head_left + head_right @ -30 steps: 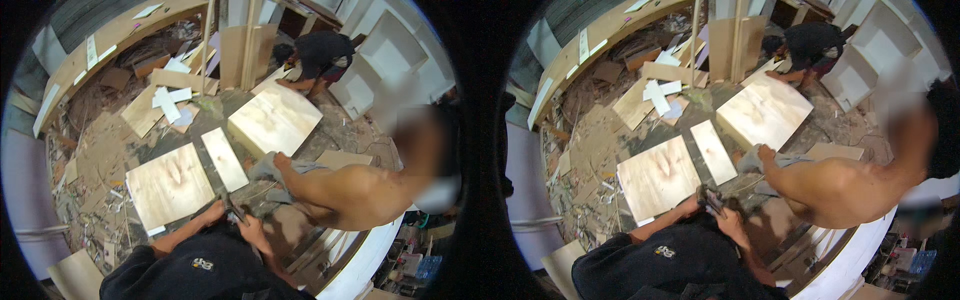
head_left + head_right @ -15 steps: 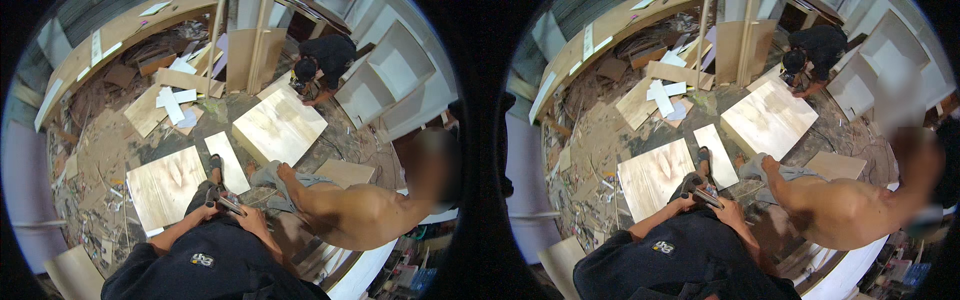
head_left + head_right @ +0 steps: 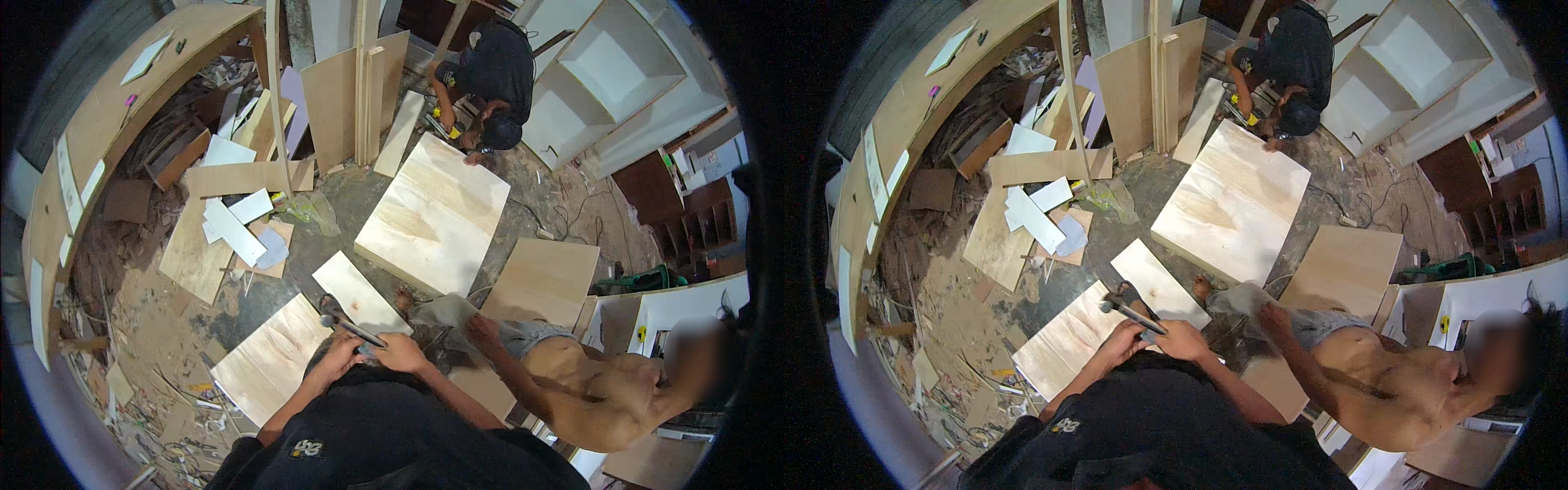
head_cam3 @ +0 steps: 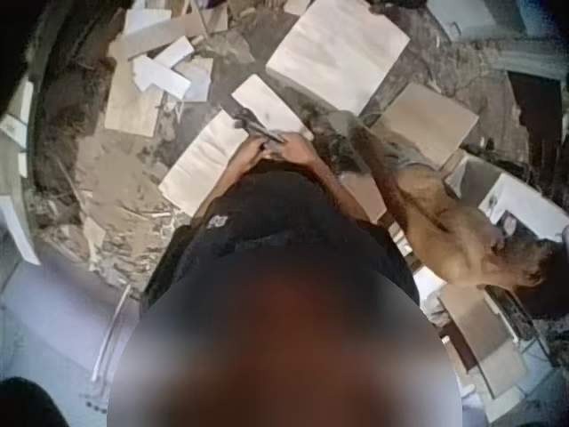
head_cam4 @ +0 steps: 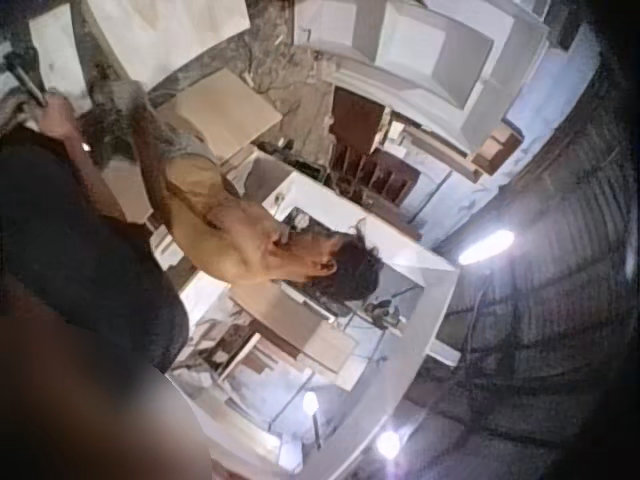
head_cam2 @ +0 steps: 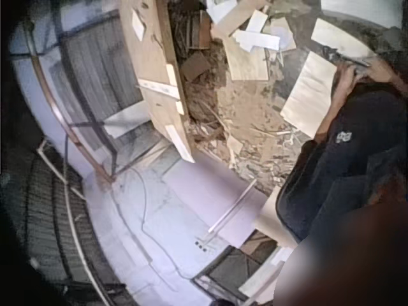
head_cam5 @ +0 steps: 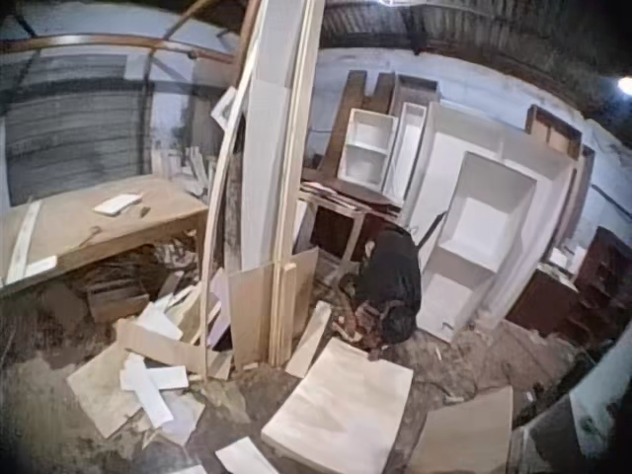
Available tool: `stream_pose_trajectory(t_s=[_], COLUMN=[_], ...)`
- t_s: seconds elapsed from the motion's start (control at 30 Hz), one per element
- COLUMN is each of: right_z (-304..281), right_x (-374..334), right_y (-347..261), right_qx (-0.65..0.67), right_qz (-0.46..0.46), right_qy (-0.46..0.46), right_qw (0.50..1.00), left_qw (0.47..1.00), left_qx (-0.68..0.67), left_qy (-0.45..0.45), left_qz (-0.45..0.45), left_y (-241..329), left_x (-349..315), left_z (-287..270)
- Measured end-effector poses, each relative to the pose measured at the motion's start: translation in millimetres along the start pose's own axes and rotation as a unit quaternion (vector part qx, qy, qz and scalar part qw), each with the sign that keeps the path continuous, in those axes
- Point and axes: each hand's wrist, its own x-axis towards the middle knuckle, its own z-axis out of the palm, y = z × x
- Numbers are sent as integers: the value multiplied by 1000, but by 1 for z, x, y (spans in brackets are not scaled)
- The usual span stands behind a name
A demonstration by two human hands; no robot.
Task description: The person hammers nails into a large wooden panel using a hammer. They then position the panel on the floor and align it with another panel.
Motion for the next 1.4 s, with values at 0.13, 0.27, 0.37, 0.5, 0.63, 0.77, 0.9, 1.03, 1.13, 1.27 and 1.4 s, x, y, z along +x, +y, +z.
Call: stream_pose_trajectory(t_s=[0.13, 0.27, 0.37, 0.5, 0.63, 0.77, 0.9, 1.03, 1.13, 1.27, 1.4], right_z=[3, -4, -8, -11, -23, -40, -64, -108, -149, -201, -230], right_x=[74, 120, 150, 186, 220, 258, 305, 371, 416, 460, 481], right_y=[-63, -112, -138, -162, -172, -178, -183, -194, -195, -182, -165], right_qx=[-22, -44, -104, -106, -124, -144, -82, -112, -102, -96, -84], right_qz=[-16, -55, -113, -126, -152, -209, -292, -302, -276, -242, -186], right_qy=[-66, -136, -155, -190, -191, -201, -154, -135, -117, -72, -50], right_qw=[997, 988, 976, 968, 962, 946, 940, 937, 949, 963, 978], left_qw=[996, 991, 983, 967, 961, 966, 987, 981, 992, 991, 998], left_qx=[-53, -79, -120, -171, -160, -179, -78, -125, -115, -51, -43], left_qy=[33, 62, 64, 67, 111, 114, 74, 117, 14, 42, -27], left_qz=[57, 85, 121, 177, 196, 146, 122, 95, 45, 120, 42], left_y=[67, 112, 132, 151, 169, 198, 256, 329, 396, 441, 466], left_x=[-17, -37, -43, -38, -18, 4, 29, 75, 122, 197, 259], left_z=[-46, -75, -84, -95, -118, -137, -131, -107, -106, -100, -109])
